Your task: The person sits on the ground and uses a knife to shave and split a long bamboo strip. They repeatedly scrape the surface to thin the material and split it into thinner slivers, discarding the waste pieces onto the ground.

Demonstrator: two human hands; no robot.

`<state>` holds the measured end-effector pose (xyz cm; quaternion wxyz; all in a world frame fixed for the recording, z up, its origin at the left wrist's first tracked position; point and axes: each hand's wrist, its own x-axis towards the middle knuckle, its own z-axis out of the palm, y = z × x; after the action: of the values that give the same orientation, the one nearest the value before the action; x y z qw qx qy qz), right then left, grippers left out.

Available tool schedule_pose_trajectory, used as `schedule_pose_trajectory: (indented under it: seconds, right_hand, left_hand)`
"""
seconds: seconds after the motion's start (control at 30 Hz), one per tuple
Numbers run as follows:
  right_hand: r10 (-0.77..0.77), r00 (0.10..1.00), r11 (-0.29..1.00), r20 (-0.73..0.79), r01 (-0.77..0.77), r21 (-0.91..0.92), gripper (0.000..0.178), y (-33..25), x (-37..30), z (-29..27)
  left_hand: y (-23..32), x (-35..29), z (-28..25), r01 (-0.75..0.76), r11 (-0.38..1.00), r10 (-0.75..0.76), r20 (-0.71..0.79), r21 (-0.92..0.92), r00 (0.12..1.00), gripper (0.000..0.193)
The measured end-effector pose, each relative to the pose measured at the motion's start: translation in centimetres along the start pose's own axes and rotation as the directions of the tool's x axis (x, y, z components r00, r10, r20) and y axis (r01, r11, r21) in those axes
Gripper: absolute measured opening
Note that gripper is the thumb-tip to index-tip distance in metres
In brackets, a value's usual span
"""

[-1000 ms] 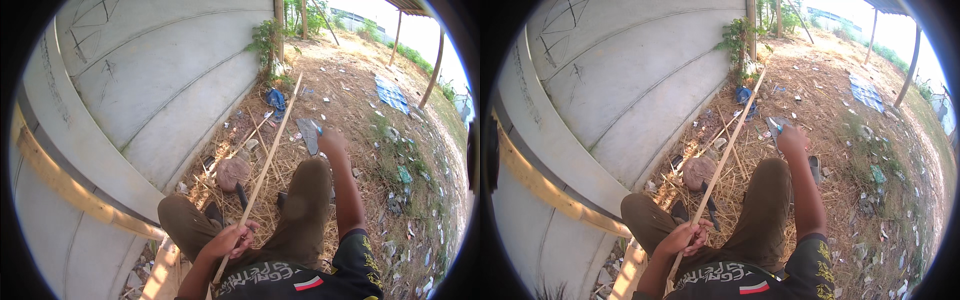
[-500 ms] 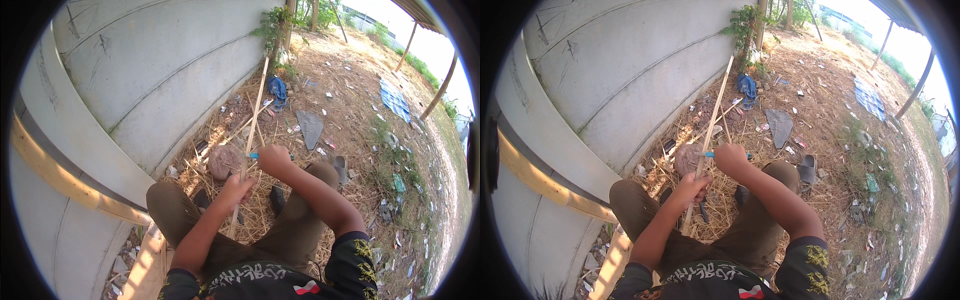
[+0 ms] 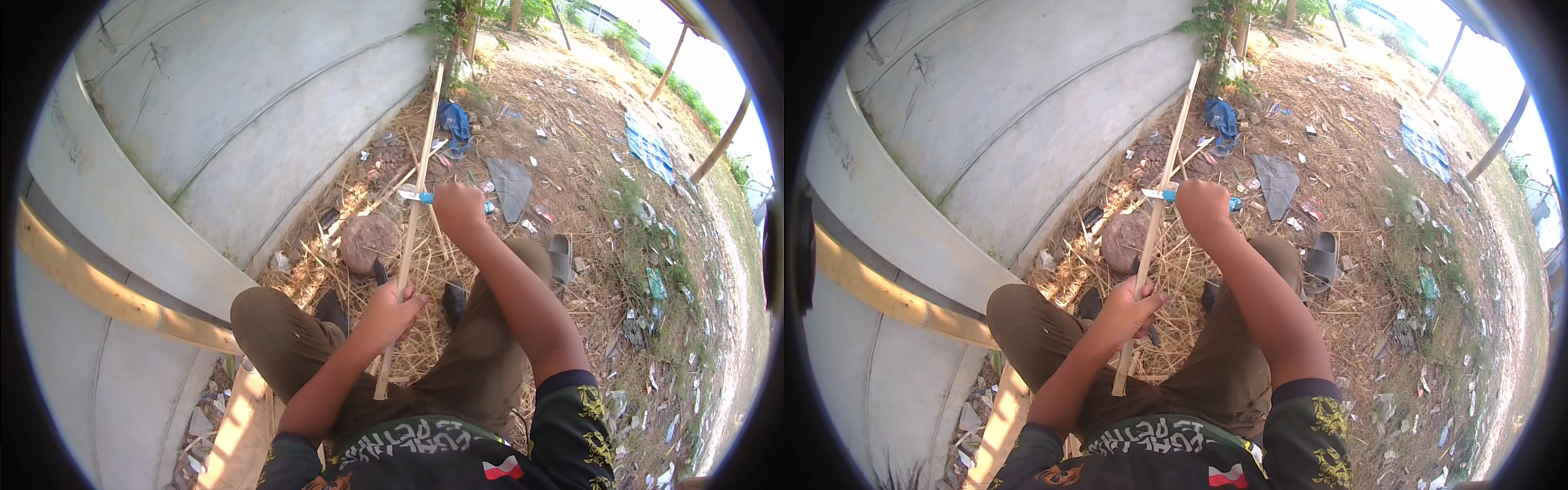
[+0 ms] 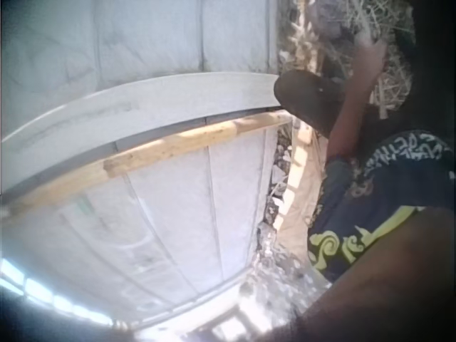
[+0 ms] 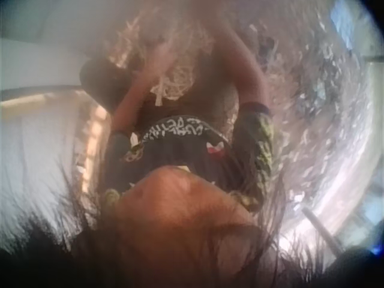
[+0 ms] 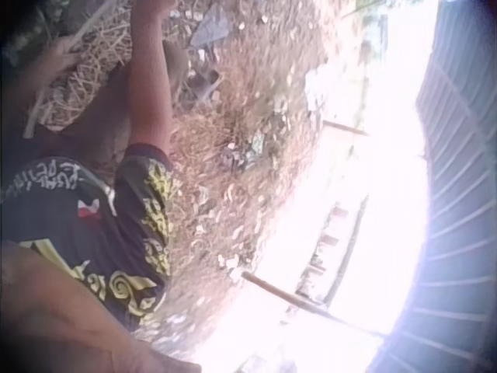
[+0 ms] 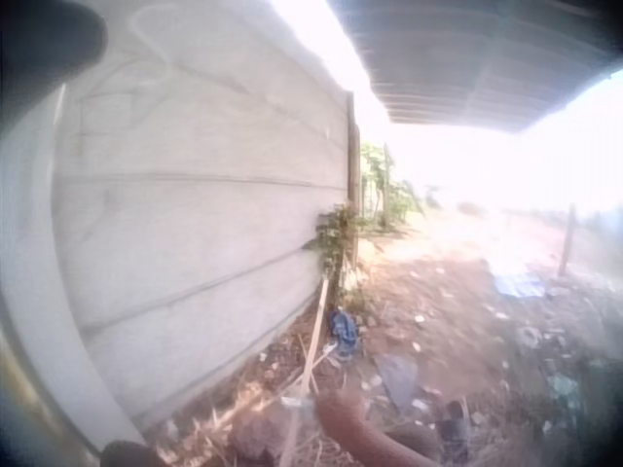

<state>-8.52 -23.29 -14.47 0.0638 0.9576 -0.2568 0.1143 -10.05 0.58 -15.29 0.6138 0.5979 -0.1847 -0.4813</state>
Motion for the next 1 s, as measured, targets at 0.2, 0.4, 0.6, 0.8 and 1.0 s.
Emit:
schedule_pose_trajectory:
  seconds: [0.2, 0.4, 0.6, 0.8, 1.0]
  right_hand:
    - [0.038, 0.992, 0.999, -0.117, -0.042, -0.032, 0.011, 2.2, 2.6, 1.4]
    - [0.178, 0.983, 0.981, -0.052, -0.181, -0.064, 0.011, 8.5, 6.4, -0.8]
    - [0.435, 0.896, 0.896, -0.09, -0.44, -0.053, 0.013, 16.4, 7.3, 1.2]
    - [0.454, 0.89, 0.89, -0.042, -0.45, 0.079, 0.015, 16.6, 7.0, 1.9]
    - [0.149, 0.987, 0.988, -0.067, -0.147, 0.036, 0.012, 11.7, 6.4, 2.3]
  left_hand:
    - [-1.1, -0.6, -1.2, -0.114, 0.907, 0.128, -0.007, 0.406, 0.992, 0.024]
    - [0.6, -2.8, -0.5, 0.039, 0.931, -0.042, 0.002, 0.364, 0.999, 0.023]
    - [-2.3, -2.9, -0.2, -0.039, 0.919, -0.02, 0.144, 0.393, 0.989, 0.022]
    - [0.9, -2.8, 0.6, 0.241, 0.966, -0.255, 0.179, 0.093, 0.95, 0.036]
    - [0.4, -0.9, -1.4, 0.317, 0.922, -0.255, 0.268, -0.223, 0.929, 0.042]
